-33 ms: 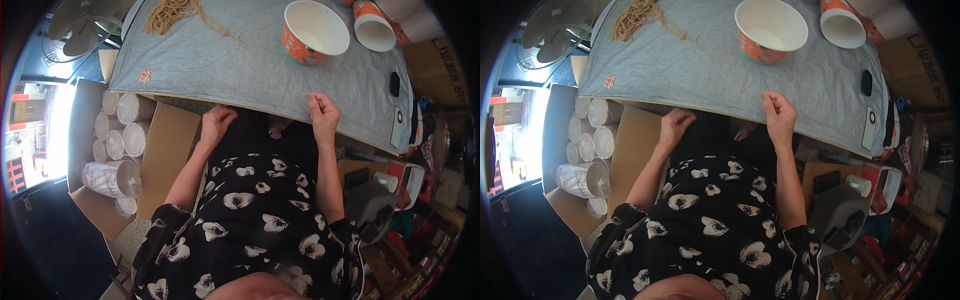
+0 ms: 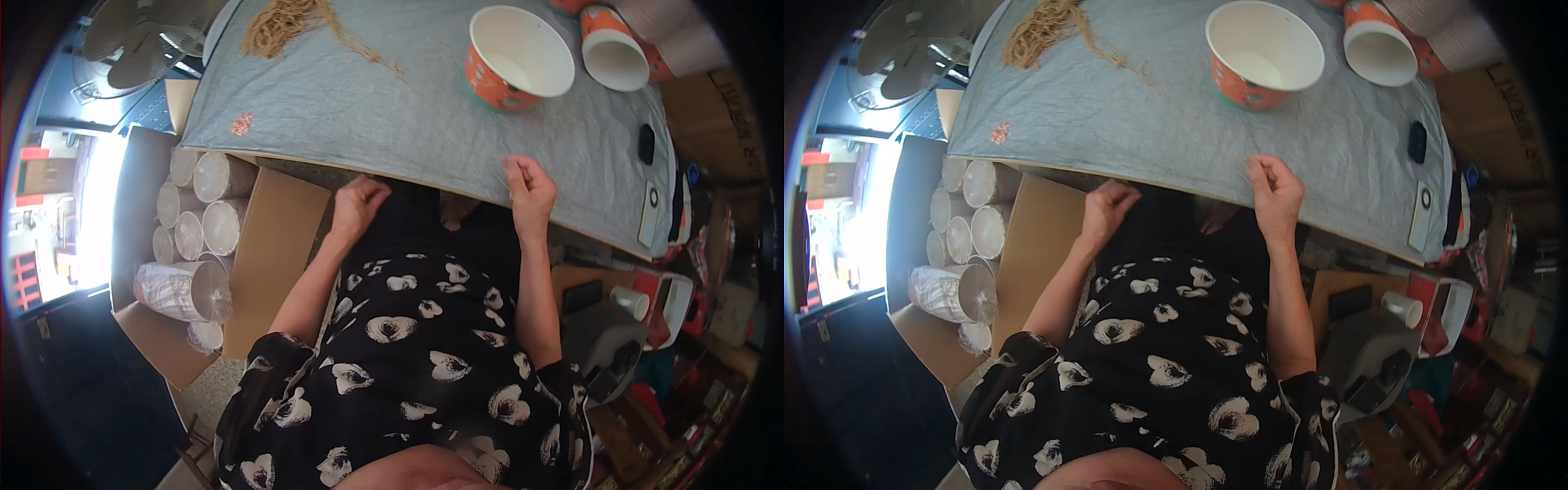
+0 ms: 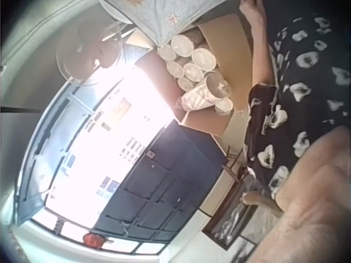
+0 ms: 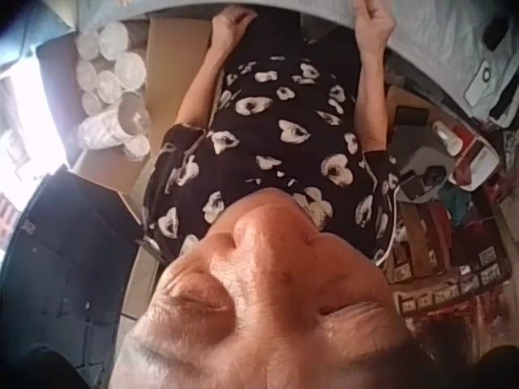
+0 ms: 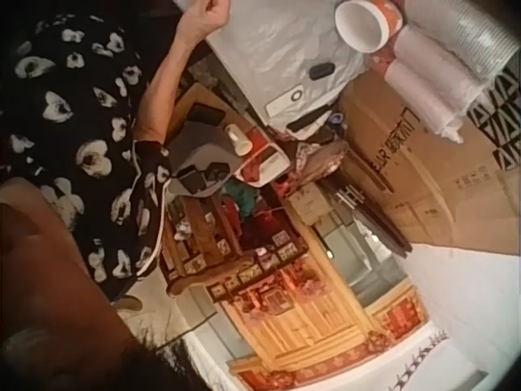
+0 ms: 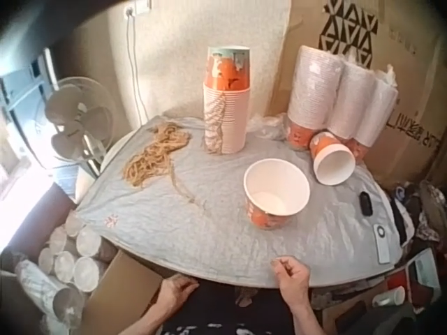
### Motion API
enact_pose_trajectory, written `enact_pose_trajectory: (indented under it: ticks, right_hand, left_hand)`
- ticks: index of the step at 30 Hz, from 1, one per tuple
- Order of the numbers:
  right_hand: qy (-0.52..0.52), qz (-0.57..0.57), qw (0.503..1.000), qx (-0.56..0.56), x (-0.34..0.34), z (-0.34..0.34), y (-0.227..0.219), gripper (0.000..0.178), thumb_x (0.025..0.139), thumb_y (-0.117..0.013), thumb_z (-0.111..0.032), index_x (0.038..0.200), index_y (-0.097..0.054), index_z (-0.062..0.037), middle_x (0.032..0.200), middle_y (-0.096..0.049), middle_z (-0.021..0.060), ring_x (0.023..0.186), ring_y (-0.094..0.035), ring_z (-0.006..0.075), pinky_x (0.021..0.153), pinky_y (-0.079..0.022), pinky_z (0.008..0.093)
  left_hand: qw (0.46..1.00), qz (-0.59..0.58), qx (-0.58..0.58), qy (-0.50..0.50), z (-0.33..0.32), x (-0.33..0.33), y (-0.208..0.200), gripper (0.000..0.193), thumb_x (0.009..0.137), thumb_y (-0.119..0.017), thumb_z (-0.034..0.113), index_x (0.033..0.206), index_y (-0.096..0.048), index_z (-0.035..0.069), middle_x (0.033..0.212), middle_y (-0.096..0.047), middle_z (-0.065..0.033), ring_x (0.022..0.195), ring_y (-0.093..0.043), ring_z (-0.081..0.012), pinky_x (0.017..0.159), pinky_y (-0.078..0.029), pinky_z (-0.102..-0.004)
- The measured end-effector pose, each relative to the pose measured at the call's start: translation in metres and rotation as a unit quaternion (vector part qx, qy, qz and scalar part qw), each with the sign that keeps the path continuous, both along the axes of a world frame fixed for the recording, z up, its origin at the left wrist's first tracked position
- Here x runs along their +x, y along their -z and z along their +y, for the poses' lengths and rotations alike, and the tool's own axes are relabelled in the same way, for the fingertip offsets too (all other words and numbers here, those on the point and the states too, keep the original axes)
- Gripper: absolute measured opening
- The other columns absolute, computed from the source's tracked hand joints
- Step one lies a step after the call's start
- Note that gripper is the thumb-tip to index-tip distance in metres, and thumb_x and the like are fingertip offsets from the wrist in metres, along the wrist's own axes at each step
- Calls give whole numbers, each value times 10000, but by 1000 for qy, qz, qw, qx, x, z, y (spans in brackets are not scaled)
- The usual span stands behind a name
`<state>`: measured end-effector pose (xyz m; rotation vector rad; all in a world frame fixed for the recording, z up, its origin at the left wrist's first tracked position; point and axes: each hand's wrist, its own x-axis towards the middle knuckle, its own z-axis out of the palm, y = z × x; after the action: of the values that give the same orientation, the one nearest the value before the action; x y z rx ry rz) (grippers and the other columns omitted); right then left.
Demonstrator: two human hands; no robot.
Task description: Attaching twine handles to paper buckets by threading them through holes.
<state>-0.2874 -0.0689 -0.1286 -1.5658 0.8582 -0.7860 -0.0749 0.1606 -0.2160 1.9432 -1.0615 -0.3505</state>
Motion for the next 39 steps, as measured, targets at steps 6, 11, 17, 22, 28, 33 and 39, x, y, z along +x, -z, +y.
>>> enact_pose_trajectory:
  ticks: [6,11,17,22,28,33,39]
  right_hand:
    - [16,-3,1000,7,2,-10,19,140,982,-676,-149,1013,-705,-15,694,-533,-94,547,-387,-4,486,-279,192]
    - [18,-12,999,25,5,-18,23,135,982,-670,-136,1021,-706,-11,693,-540,-82,540,-383,-3,477,-267,194]
    - [14,-21,997,68,10,-22,16,141,985,-665,-132,1024,-700,-2,693,-536,-77,537,-363,-4,473,-256,193]
    - [9,-5,997,77,5,-20,18,151,992,-664,-150,1007,-695,-4,709,-547,-81,579,-397,2,515,-292,185]
    - [0,8,998,60,4,-15,15,142,992,-665,-148,998,-699,-11,707,-548,-87,589,-404,-3,519,-291,184]
    - [5,-5,997,77,2,-12,8,132,988,-666,-144,998,-698,-16,704,-540,-85,572,-393,-1,501,-289,193]
    - [10,-63,998,19,23,3,-35,99,971,-681,-88,1015,-696,-1,765,-567,-89,649,-444,-8,565,-347,176]
  left_hand:
    - [995,-57,55,-58,13,6,74,141,890,-718,161,897,-689,24,869,-681,-163,793,-683,-341,720,-547,-443]
    - [912,396,16,-103,39,31,82,182,984,-672,186,1011,-692,8,873,-680,-31,774,-621,-99,718,-531,-265]
    - [880,462,62,-84,60,56,-4,171,989,-675,193,959,-697,26,811,-637,19,728,-566,-68,713,-476,-218]
    - [963,240,-12,-122,63,113,-124,152,989,-647,153,957,-708,18,820,-664,13,766,-609,-81,720,-493,-234]
    - [958,-103,49,-265,59,197,-122,199,935,-666,146,1032,-738,-12,806,-743,-122,733,-715,-170,676,-543,-291]
    - [921,-192,163,-297,39,211,-124,193,822,-774,206,924,-742,46,780,-735,-151,723,-727,-285,674,-548,-380]
    - [958,-223,-25,-177,-10,135,-137,291,851,-726,63,1135,-717,123,1145,-664,-66,924,-641,-223,774,-539,-351]
